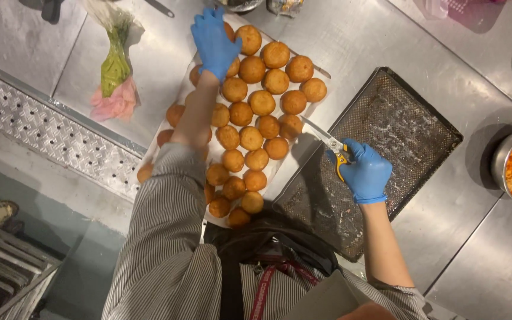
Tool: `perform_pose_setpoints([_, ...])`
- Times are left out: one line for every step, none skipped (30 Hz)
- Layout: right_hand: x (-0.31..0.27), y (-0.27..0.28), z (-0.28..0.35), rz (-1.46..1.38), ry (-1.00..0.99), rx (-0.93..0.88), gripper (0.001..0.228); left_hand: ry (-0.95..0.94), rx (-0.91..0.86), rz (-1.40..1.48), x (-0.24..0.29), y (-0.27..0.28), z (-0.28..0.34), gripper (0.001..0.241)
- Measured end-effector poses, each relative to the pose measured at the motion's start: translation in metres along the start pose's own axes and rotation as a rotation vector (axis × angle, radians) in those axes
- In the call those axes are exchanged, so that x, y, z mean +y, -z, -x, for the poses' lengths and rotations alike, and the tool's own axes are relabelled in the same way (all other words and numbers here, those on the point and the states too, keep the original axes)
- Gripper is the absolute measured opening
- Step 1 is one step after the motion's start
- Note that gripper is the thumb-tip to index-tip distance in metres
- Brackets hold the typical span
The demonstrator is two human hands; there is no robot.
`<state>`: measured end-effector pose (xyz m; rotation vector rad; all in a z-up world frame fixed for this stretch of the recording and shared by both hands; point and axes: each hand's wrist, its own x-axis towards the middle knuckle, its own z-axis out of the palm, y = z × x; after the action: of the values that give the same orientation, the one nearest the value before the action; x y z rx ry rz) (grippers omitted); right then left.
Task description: Slicing open round fried donuts using scissors on a prep table.
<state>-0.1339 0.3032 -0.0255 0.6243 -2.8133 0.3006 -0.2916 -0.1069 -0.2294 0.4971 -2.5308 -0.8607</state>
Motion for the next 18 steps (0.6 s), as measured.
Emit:
perform_pose_setpoints([0.002, -0.004, -0.005, 0.001, -0.001, 0.017, 0.035, -0.013, 0.01, 0.002, 0.01, -0.008, -0.01, 0.067])
perform_pose_setpoints([0.002, -0.001, 0.0, -0.018, 0.022, 0.024, 0.035, -0.1, -0.009, -0.128, 0.019, -0.017, -0.002, 0.075])
perform_pose_setpoints([0.002, 0.001, 0.006, -0.038, 0.045, 0.031, 0.035, -0.189, -0.027, -0.254, 0.028, -0.025, 0.008, 0.084])
perform_pose_setpoints([-0.004, 0.009, 0.002, -0.034, 0.049, 0.025, 0.035, -0.182, -0.027, -0.251, 0.026, -0.037, 0.008, 0.084])
perform_pose_setpoints([-0.011, 0.017, -0.001, 0.008, 0.066, 0.036, 0.036, -0.162, -0.102, -0.367, 0.025, -0.047, 0.008, 0.085])
perform_pose_setpoints([-0.019, 0.022, -0.012, 0.05, 0.082, 0.058, 0.039, -0.148, -0.168, -0.483, 0.024, -0.057, -0.003, 0.086])
perform_pose_setpoints([-0.02, 0.028, -0.015, 0.053, 0.087, 0.066, 0.039, -0.148, -0.158, -0.481, 0.03, -0.047, -0.005, 0.086])
perform_pose_setpoints([-0.021, 0.036, -0.01, 0.049, 0.1, 0.084, 0.042, -0.162, -0.111, -0.425, 0.034, -0.038, 0.005, 0.082])
perform_pose_setpoints([-0.022, 0.044, -0.004, 0.045, 0.113, 0.102, 0.045, -0.176, -0.063, -0.37, 0.039, -0.028, 0.015, 0.078])
perform_pose_setpoints([-0.018, 0.048, -0.006, 0.043, 0.122, 0.108, 0.045, -0.172, -0.053, -0.371, 0.053, -0.003, 0.029, 0.078])
perform_pose_setpoints([-0.014, 0.053, -0.007, 0.104, 0.127, 0.12, 0.045, -0.22, -0.115, 0.084, 0.068, 0.022, 0.043, 0.068])
perform_pose_setpoints([-0.01, 0.058, -0.009, 0.165, 0.132, 0.132, 0.046, -0.264, -0.176, 0.543, 0.082, 0.046, 0.057, 0.061])
perform_pose_setpoints([-0.008, 0.06, -0.013, 0.164, 0.141, 0.138, 0.046, -0.264, -0.164, 0.541, 0.1, 0.076, 0.074, 0.061])
perform_pose_setpoints([-0.006, 0.064, -0.014, 0.176, 0.177, 0.153, 0.048, -0.336, -0.15, 0.649, 0.118, 0.105, 0.098, 0.063])
perform_pose_setpoints([-0.004, 0.067, -0.013, 0.188, 0.213, 0.169, 0.051, -0.409, -0.135, 0.756, 0.136, 0.133, 0.122, 0.064])
perform_pose_setpoints([-0.002, 0.067, -0.011, 0.182, 0.214, 0.157, 0.051, -0.397, -0.139, 0.752, 0.143, 0.15, 0.138, 0.064])
perform_pose_setpoints([0.0, 0.067, -0.007, 0.22, 0.246, 0.143, 0.047, -0.449, -0.119, 0.744, 0.15, 0.168, 0.155, 0.065])
perform_pose_setpoints([0.001, 0.065, -0.006, 0.254, 0.278, 0.137, 0.045, -0.508, -0.096, 0.73, 0.156, 0.186, 0.168, 0.065])
